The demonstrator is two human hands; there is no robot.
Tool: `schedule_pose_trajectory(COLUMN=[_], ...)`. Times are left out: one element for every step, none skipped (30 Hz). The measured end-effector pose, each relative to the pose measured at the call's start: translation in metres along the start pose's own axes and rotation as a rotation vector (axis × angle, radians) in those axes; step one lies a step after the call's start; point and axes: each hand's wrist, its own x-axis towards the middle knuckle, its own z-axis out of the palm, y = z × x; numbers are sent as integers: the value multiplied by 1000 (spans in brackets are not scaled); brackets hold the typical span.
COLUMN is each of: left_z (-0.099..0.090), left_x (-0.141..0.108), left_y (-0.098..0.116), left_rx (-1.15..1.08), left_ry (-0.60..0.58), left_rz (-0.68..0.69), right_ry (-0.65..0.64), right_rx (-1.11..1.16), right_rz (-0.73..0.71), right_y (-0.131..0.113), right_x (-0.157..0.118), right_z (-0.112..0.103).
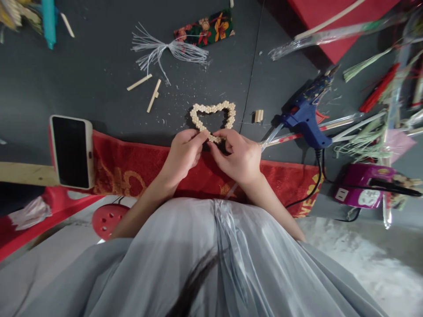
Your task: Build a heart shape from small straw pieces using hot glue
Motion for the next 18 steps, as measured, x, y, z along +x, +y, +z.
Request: schedule_pose_trajectory(left_z=[0,0,0,0,1,1,1,2,2,2,2,2,2,2,2,2,1,1], left_x=[0,0,0,1,0,0,0,0,0,0,0,0,0,0,0,0,0,0], left_y=[0,0,0,0,0,0,0,1,1,1,1,1,1,1,1,0,0,0], left_rx=[2,4,6,7,9,14,19,26,31,34,36,35,32,29,26,25,25,27], left_ry=[3,6,8,12,15,18,23,29,34,38,41,42,42,43,42,38,36,36], left_rz=[-1,-2,-5,-9,-11,-14,-16,-16,-15,-13,-9,-5,0,3,6,10,13,15], right_ry=[-1,1,5,9,11,11,9,8,5,-1,-10,-20,-28,-30,-24,-10,5,16], right_rx=[-1,0,-1,-2,-5,-7,-5,0,7,13,17,19,19,16,15,16,17,17], right_rz=[-10,-20,-29,-37,-41,-43,-42,-39,-31,-20,-7,8,23,36,45,47,46,43], right_y=[1,1,2,2,2,3,3,3,3,3,3,3,3,4,4,4,4,4], right_x=[0,0,0,0,0,0,0,0,0,-1,-1,-1,-1,-2,-2,-2,-3,-3], right_z=[0,1,1,2,3,3,4,4,4,4,3,3,2,1,1,0,-1,-1])
